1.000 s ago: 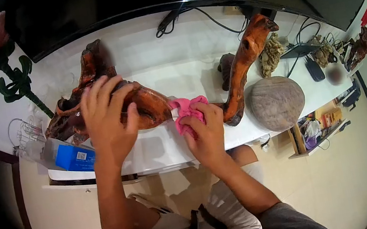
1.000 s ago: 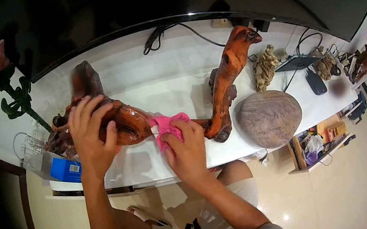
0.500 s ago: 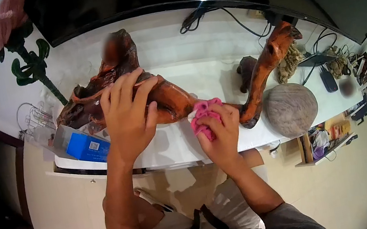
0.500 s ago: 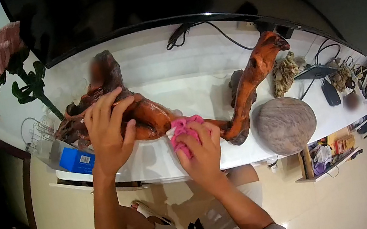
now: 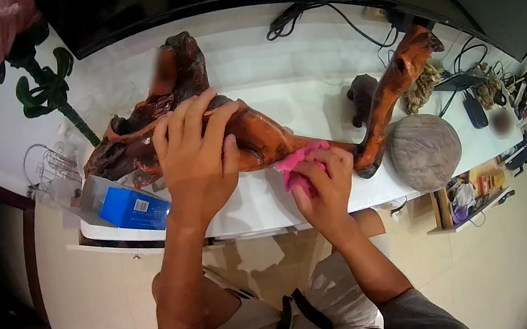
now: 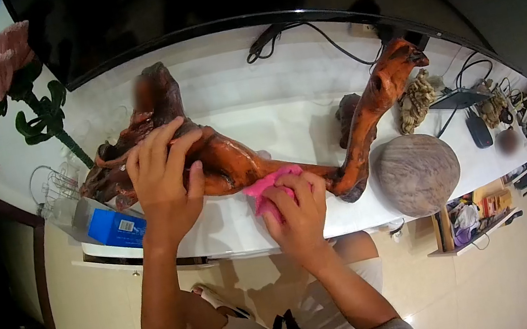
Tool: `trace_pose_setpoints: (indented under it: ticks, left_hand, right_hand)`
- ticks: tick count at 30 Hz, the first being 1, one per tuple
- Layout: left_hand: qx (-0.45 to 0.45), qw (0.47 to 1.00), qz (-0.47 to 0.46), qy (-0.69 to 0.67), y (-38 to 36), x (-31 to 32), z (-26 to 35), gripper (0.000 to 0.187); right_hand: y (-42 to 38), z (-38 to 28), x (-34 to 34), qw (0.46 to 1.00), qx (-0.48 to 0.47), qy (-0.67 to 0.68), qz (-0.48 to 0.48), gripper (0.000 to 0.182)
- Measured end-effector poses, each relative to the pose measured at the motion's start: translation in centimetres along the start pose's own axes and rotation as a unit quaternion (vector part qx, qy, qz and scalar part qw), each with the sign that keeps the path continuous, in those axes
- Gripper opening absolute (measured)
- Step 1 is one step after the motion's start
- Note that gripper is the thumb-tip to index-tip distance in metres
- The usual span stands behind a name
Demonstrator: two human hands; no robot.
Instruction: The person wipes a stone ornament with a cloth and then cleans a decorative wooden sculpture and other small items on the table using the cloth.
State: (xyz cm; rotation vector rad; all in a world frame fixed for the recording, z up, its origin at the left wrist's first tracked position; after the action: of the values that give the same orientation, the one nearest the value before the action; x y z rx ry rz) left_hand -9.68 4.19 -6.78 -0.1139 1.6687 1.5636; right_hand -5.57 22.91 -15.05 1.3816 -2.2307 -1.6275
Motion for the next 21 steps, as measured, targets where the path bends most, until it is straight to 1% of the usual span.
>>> trace_pose_setpoints:
  ticks: [3,7,8,11,12,15,16,19,21]
  left_hand:
    - [0.002,1.000,0.003,0.005,-0.2,0.1,-0.1,0.043]
    - [-0.004,1.000,0.009,-0.014,-0.3,0.1,-0.4,0.048]
    - [-0.002,1.000,0.006,-0.010,-0.3,0.1,-0.5,0.049]
    - [-0.007,1.000,-0.003,-0.014,-0.4,-0.1,-0.4,0.049]
    - [-0.010,1.000,-0.004,-0.016,-0.2,-0.2,-0.3,0.049]
    - [-0.007,0.999,0.011,-0.029,-0.1,-0.2,-0.2,0.048]
    - [-0.005,1.000,0.012,-0.023,-0.4,-0.3,-0.1,0.047]
    - [0.006,1.000,0.022,-0.009,-0.1,-0.1,-0.2,0.046]
    - [0.010,1.000,0.020,-0.007,-0.1,0.0,-0.3,0.047]
  right_hand:
    - [3.0,-1.7,1.3,0.998,-0.047,0.021,0.035,0.040]
    - [6.4,-4.0,4.3,0.997,-0.068,0.043,0.015,0.045]
    - [6.5,-4.2,3.9,0.996,-0.073,0.040,0.013,0.048]
    - [4.0,-2.1,1.8,0.998,-0.063,0.013,-0.015,0.040]
    - [3.4,-1.5,0.9,0.999,-0.051,-0.005,-0.004,0.040]
    - [3.0,-1.3,0.7,0.998,-0.056,-0.023,-0.007,0.040]
    - [3.6,-1.6,1.7,0.998,-0.061,0.012,0.002,0.046]
    - [6.6,-3.7,4.1,0.993,-0.114,0.009,0.016,0.046]
    - [7.4,-4.0,4.4,0.995,-0.100,0.023,0.008,0.045]
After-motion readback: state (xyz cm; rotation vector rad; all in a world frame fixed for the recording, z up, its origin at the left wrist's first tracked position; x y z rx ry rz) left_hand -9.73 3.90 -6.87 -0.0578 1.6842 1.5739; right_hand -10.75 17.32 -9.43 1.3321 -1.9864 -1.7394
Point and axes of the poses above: each hand's wrist, its own y-axis towards the middle knuckle, its own x-axis out of the palm, z = x × y, the point moved 4 cm from there along y, towards the middle knuckle, and after that the axes turned 6 degrees about z, right-handed, at the moved point
